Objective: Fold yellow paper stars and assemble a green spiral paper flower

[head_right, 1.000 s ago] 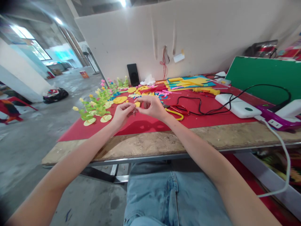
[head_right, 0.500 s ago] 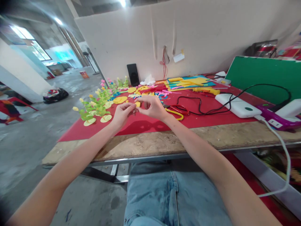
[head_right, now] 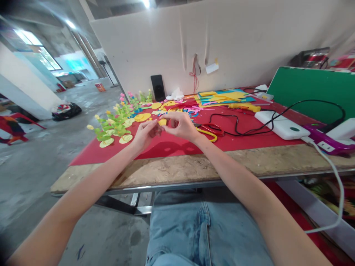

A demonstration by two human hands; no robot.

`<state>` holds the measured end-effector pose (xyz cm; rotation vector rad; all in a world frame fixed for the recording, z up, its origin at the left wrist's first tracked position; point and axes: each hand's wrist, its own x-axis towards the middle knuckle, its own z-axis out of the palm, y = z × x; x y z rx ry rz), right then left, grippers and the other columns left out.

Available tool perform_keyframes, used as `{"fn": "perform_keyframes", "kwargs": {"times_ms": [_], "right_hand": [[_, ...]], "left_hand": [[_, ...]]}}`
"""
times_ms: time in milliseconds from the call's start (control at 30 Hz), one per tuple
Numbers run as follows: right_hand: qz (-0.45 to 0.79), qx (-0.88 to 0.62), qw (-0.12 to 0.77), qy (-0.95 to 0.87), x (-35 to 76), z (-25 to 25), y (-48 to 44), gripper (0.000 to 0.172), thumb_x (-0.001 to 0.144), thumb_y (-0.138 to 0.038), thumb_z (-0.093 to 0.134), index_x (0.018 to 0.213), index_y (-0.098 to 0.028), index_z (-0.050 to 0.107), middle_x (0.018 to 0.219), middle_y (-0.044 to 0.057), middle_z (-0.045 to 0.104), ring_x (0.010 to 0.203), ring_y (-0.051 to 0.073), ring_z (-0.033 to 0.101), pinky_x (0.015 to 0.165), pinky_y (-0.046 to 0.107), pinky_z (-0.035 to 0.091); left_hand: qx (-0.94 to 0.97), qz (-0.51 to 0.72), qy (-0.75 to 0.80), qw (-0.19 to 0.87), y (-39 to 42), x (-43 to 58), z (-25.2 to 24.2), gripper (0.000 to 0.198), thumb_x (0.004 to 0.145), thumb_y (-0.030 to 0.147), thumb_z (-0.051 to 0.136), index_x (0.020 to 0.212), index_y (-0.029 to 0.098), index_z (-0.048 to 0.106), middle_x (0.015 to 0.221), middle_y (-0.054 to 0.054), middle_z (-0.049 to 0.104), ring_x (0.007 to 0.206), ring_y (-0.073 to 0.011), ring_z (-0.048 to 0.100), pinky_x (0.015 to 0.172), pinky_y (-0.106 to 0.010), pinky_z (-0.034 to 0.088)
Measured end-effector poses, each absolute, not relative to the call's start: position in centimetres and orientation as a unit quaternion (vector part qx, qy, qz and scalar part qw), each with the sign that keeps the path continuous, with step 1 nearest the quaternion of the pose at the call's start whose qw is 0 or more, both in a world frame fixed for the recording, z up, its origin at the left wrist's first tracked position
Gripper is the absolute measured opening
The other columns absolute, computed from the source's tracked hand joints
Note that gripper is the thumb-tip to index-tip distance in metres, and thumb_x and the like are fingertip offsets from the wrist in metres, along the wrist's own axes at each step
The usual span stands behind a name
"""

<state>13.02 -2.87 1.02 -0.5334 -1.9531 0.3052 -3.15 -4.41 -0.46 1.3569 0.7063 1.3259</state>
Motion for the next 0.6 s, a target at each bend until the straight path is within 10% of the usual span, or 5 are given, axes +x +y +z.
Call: {"fn": "perform_keyframes", "kwargs": {"times_ms": [600], "right_hand": [[0.129,-0.216,0.514,-0.820,13.12,0.98,-2.90,0.022,0.070,-0.024,0.059,0.089,-0.014,0.064,0.059,-0.002,0.055,0.043,0.003,0.039,0.046,0.019,0.036]], "left_hand": [[0.555,0.559,0.312,0.531,-4.49,-3.06,-0.45,0.020,0.064,0.034,0.069,0.066,0.015,0.066,0.059,0.000,0.061,0.049,-0.0058,0.049,0.049,-0.019,0.041]]}}
